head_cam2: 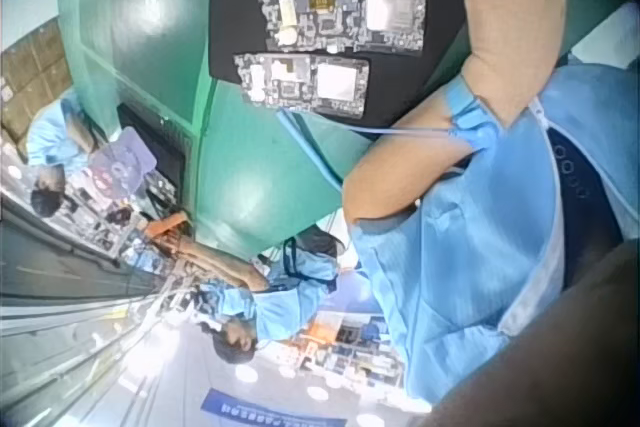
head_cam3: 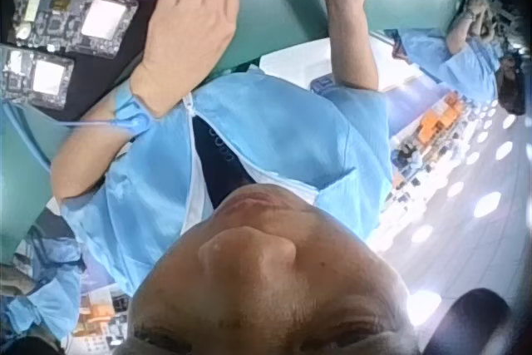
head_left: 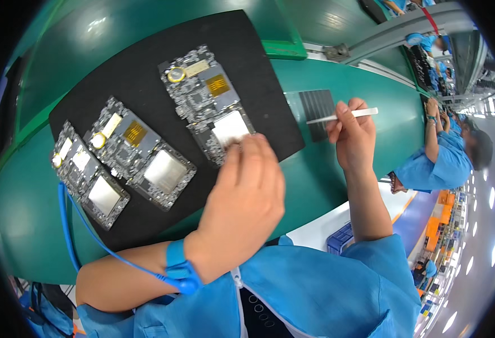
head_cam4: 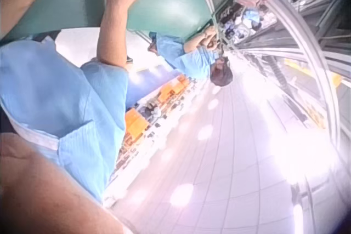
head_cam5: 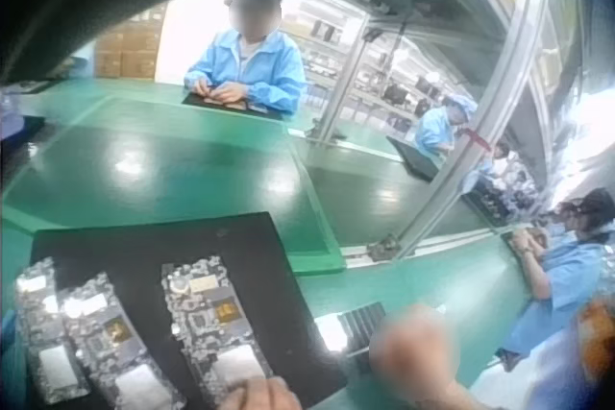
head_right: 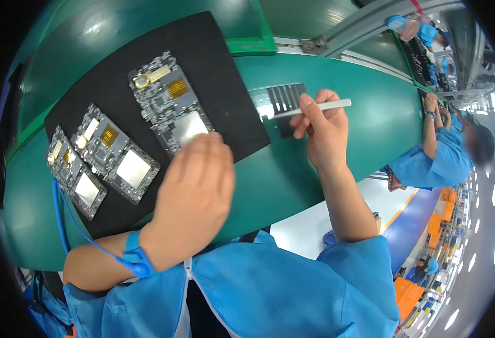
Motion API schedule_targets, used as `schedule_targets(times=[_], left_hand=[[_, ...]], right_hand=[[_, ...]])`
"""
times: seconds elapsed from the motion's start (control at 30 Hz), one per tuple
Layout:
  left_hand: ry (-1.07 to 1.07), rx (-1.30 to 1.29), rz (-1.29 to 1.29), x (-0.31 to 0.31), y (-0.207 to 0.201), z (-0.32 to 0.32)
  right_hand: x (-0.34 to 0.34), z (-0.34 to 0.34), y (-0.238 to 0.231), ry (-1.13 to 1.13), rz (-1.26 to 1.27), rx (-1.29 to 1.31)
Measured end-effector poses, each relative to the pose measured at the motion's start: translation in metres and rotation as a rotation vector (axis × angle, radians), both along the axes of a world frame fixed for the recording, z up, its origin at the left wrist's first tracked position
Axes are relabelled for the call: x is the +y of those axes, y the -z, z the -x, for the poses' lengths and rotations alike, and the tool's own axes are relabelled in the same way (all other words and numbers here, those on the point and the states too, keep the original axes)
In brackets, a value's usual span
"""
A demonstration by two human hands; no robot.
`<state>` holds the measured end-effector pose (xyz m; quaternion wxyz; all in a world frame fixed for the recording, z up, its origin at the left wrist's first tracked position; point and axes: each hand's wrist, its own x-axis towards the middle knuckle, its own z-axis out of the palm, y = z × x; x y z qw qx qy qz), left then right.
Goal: The person uses tweezers to pick up small metallic strips from a tray and places them onto specific areas of circuit boards. The person repeats this process for multiple boards, carefully aligning the strips before moving the boards along the assembly line.
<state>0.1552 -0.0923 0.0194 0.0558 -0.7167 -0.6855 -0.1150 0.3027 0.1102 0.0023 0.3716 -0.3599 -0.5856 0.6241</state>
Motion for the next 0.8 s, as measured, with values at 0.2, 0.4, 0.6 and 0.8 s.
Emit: schedule_targets(times=[0.2,0.4,0.6,0.8], left_hand=[[0.173,-0.152,-0.095,0.049,0.036,-0.030],[0.071,-0.142,-0.064,0.093,0.037,-0.034],[0.029,-0.123,-0.114,0.098,0.046,-0.030],[0.048,-0.159,-0.104,0.099,0.047,-0.030]], right_hand=[[0.009,-0.030,0.012,0.061,-0.021,-0.047],[0.038,0.001,0.007,0.057,-0.059,-0.102],[0.045,0.017,0.013,-0.026,-0.076,-0.132],[0.045,0.019,0.014,-0.010,-0.095,-0.165]])
